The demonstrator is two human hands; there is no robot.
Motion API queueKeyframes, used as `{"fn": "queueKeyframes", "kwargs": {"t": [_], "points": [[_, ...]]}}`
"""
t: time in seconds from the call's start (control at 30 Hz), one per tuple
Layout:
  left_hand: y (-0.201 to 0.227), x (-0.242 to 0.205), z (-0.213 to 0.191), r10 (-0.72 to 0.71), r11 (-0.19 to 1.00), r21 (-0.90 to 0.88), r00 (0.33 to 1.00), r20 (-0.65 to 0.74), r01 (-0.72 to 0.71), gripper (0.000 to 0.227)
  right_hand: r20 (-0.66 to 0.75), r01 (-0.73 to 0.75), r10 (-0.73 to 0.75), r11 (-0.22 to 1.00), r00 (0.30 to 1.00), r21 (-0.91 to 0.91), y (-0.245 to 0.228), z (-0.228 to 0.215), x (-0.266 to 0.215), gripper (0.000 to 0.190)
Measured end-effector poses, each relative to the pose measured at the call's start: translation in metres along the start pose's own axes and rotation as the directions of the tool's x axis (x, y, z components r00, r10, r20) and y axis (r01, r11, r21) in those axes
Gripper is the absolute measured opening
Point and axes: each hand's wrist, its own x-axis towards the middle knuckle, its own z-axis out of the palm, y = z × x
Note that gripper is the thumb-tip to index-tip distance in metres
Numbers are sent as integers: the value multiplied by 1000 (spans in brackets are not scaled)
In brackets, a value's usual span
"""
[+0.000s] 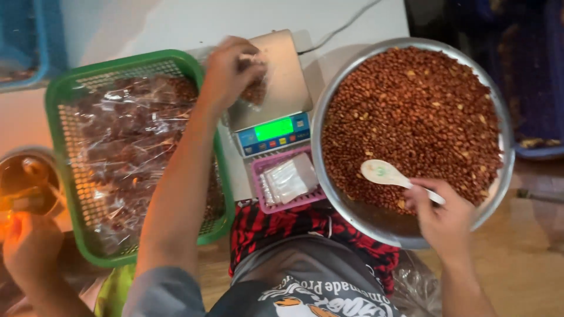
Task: The person scoops roasted peanuts from a large metal bowl using a spoon and places them into small plastic bags, then places the filled bags onto a digital scale to weigh them.
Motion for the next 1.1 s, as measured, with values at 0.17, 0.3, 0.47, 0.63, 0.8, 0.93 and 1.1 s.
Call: {"fn": "queueKeyframes", "kwargs": {"t": [0.17, 0.3, 0.47, 0.63, 0.8, 0.93, 1.1], "points": [[46, -44, -3, 380, 915, 220, 903, -199, -337, 35, 107, 165, -142, 951, 984, -260, -11, 11, 20, 18], [121, -67, 49, 214, 928, -161, 835, -507, -335, 59, 62, 415, -412, 884, 909, -213, -15, 29, 18, 10], [218, -89, 71, -138, 630, -725, 959, 246, 277, 92, 121, 504, -489, 842, 864, -194, -74, 13, 3, 23], [240, -92, 87, -266, 672, -517, 824, 500, 530, 76, 180, 571, -543, 797, 820, -195, -71, -3, -3, 22], [251, -89, 86, -244, 647, -557, 833, 496, 521, 54, 250, 568, -515, 789, 820, -235, -66, -7, -2, 25], [246, -96, 94, -286, 657, -530, 827, 484, 537, 51, 275, 571, -508, 782, 817, -252, -61, -6, -4, 26], [239, -102, 102, -375, 547, -556, 777, 506, 626, 44, 294, 580, -507, 767, 810, -274, -61, -3, -4, 26]]}}
